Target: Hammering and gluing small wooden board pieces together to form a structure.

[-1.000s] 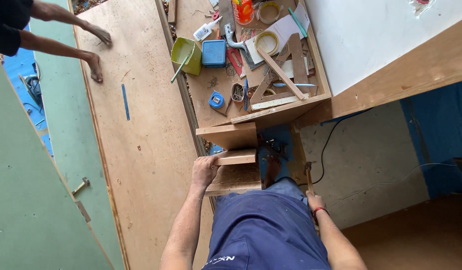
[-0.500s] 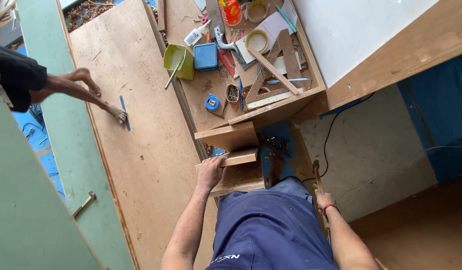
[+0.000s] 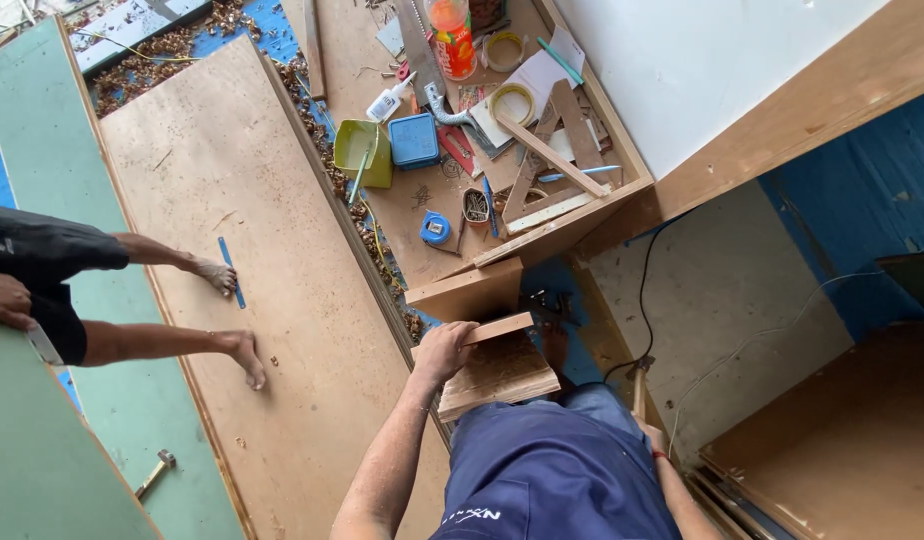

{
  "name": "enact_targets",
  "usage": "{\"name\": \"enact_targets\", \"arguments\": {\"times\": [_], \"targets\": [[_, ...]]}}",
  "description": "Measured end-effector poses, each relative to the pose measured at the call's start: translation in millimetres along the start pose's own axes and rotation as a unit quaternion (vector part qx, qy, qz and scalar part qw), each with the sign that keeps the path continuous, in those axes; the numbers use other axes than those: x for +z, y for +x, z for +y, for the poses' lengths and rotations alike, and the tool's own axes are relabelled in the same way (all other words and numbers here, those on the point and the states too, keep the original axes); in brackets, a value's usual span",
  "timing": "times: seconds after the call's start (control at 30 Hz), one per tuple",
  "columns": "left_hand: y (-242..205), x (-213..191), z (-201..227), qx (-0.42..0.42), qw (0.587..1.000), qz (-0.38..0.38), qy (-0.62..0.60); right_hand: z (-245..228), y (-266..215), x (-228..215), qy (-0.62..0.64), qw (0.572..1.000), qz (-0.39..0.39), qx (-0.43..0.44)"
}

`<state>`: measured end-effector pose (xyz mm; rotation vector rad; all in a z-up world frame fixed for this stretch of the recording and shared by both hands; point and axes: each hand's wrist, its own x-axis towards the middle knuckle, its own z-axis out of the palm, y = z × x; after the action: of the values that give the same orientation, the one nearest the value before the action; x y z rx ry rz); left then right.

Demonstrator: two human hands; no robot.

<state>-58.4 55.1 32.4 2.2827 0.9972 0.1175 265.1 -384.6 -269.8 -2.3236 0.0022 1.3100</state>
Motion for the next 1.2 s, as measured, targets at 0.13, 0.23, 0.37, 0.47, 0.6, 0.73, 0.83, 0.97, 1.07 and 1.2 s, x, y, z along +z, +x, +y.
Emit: {"name": "enact_targets", "arguments": {"times": [0.13,0.23,0.37,0.47,0.6,0.73,0.83,0.97,1.07,1.2], "targets": [[3.0,-7.5,3.7,0.009,0.999,0.010,-0.041,2.5,-69.9,-11.0,-0.072,0.993,0.095,-0.012],[3.5,-7.0,-0.3,0.014,0.998,0.003,-0.057,-20.3,-135.2,-26.2,-0.138,0.974,0.131,-0.123],[7.2,-10.0,1.4,0.037,0.997,0.002,-0.071,-141.5,-247.0,-24.3,-0.105,0.977,0.122,-0.137],[8.4,-13.5,7.4,0.011,0.998,-0.013,-0.067,-192.8,-271.7,-5.4,-0.097,0.966,0.080,-0.226],[0.6,-15.5,11.6,0.030,0.998,0.019,-0.051,-245.4,-286.5,24.0,-0.094,0.960,0.031,-0.262],[-1.9,-11.2,8.1,0.029,0.998,0.023,-0.041,-262.8,-280.4,30.9,-0.108,0.956,0.006,-0.272],[-2.1,-5.7,5.3,0.025,0.998,0.030,-0.042,-267.5,-276.5,27.2,-0.130,0.955,-0.004,-0.267],[12.4,2.0,10.7,0.060,0.997,0.032,-0.040,-271.6,-275.2,23.3,-0.155,0.955,-0.014,-0.252],[35.7,0.8,32.4,-0.043,0.994,-0.087,-0.058,-265.0,-271.4,23.5,-0.169,0.951,-0.013,-0.257],[67.1,20.3,48.0,-0.031,0.983,-0.151,-0.098,-264.0,-265.0,25.6,-0.165,0.952,-0.015,-0.258]]}}
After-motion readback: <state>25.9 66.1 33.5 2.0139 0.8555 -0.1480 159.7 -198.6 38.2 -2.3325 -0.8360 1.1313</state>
